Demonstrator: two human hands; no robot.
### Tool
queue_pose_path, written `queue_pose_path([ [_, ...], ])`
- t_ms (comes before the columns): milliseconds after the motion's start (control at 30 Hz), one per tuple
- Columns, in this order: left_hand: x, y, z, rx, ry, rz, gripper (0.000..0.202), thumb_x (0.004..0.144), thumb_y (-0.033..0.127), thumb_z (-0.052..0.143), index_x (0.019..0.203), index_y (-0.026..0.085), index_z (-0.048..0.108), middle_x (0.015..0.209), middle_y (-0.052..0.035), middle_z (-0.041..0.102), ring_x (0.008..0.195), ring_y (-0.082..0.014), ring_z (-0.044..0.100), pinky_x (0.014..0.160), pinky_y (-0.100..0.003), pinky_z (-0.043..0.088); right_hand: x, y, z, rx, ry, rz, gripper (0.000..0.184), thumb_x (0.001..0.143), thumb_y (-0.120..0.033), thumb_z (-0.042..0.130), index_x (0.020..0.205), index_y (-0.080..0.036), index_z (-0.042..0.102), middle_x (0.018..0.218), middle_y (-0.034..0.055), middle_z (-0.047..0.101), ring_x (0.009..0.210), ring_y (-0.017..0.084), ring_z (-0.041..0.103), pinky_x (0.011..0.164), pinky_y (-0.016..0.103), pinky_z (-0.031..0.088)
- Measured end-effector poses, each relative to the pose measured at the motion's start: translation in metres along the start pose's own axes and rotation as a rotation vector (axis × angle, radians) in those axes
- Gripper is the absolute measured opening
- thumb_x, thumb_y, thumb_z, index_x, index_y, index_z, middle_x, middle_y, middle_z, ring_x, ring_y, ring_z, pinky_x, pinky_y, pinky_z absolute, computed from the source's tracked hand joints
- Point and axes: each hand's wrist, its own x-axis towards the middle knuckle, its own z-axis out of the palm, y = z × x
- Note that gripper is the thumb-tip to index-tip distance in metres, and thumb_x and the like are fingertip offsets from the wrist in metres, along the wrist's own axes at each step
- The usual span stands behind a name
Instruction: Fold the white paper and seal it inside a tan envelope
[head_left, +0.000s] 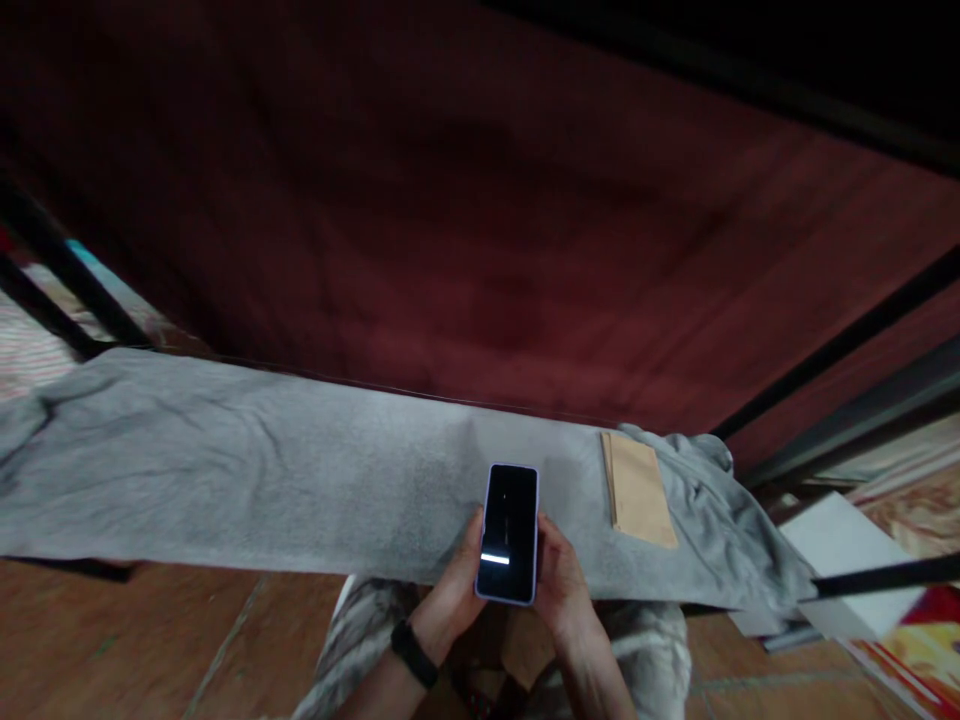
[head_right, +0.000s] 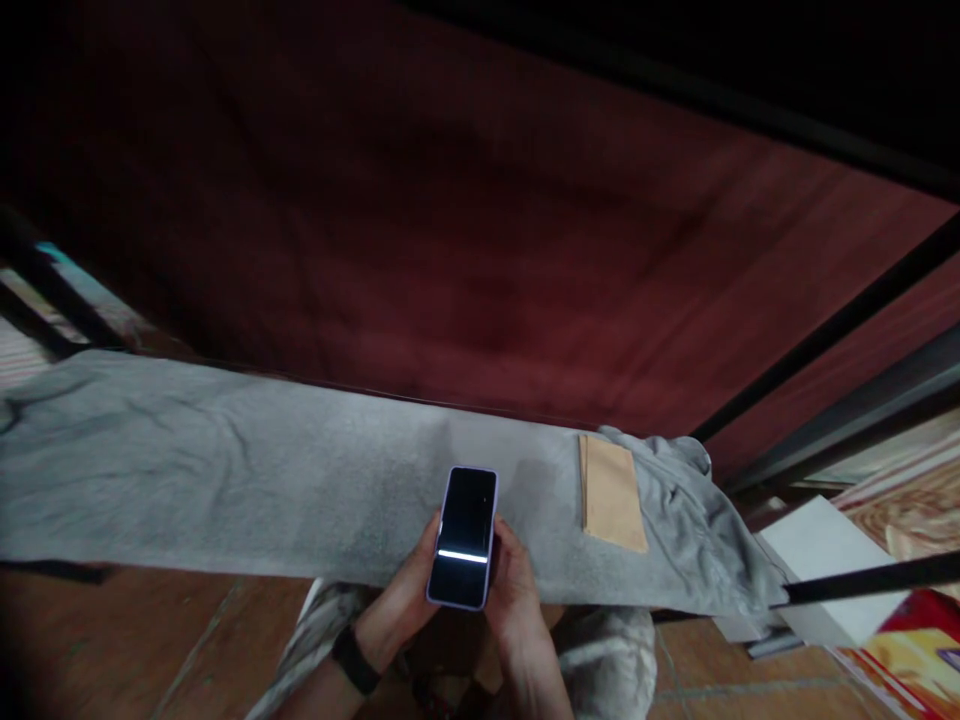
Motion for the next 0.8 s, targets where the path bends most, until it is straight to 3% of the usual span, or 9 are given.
queue_pose_path([
  [167,0.012,0.007,0.004,-0.016,0.057,-0.022,0.045,0.084,0.055,0.068,0.096,0.012,0.071,0.083,-0.0052,0.073,0.071,-0.0171,0.068,0.072,-0.028,0.054,0.012,-0.005,0.002,-0.046,-0.032,-0.061,0.040,0.088,-0.054,0.048,0.092,-0.023,0.072,0.084,0.0074,0.074,0.086,0.028,0.069,0.076,0.038,0.053],
  [300,0.026,0.017,0.002,-0.074,0.011,-0.074,0.043,0.087,0.053,0.065,0.101,0.013,0.071,0.083,-0.0075,0.074,0.079,-0.0225,0.072,0.079,-0.035,0.056,0.029,0.000,-0.005,-0.025,-0.011,-0.088,0.036,0.085,-0.053,0.052,0.095,-0.023,0.069,0.094,0.0059,0.074,0.090,0.025,0.068,0.076,0.035,0.052],
  [433,0.044,0.030,-0.008,-0.126,-0.125,-0.241,0.050,0.092,0.055,0.057,0.115,0.012,0.066,0.096,-0.0134,0.075,0.090,-0.0283,0.073,0.087,-0.044,0.055,0.042,0.018,-0.020,-0.029,0.111,-0.126,0.037,0.079,-0.052,0.061,0.097,-0.021,0.068,0.107,0.0064,0.072,0.100,0.024,0.066,0.084,0.034,0.051],
  [500,0.054,0.035,-0.012,-0.136,-0.157,-0.275,0.053,0.093,0.056,0.054,0.120,0.011,0.064,0.101,-0.0153,0.075,0.094,-0.0291,0.072,0.090,-0.046,0.054,0.046,0.031,-0.023,0.007,0.110,-0.134,0.038,0.077,-0.052,0.064,0.099,-0.022,0.068,0.109,0.0062,0.072,0.101,0.024,0.066,0.088,0.036,0.051],
  [667,0.078,0.036,-0.021,-0.136,-0.131,-0.268,0.056,0.093,0.055,0.055,0.122,0.008,0.063,0.104,-0.0171,0.074,0.095,-0.0304,0.072,0.092,-0.045,0.053,0.052,0.059,-0.014,0.136,0.057,-0.092,0.041,0.077,-0.054,0.067,0.105,-0.025,0.065,0.113,0.0057,0.072,0.104,0.023,0.067,0.093,0.038,0.052],
  [800,0.088,0.033,-0.028,-0.169,-0.132,-0.279,0.057,0.094,0.056,0.052,0.123,0.007,0.061,0.103,-0.0174,0.074,0.093,-0.0295,0.073,0.091,-0.045,0.054,0.057,0.069,-0.001,0.033,0.052,-0.095,0.049,0.080,-0.056,0.062,0.117,-0.023,0.064,0.121,0.0054,0.070,0.111,0.023,0.065,0.095,0.036,0.051],
])
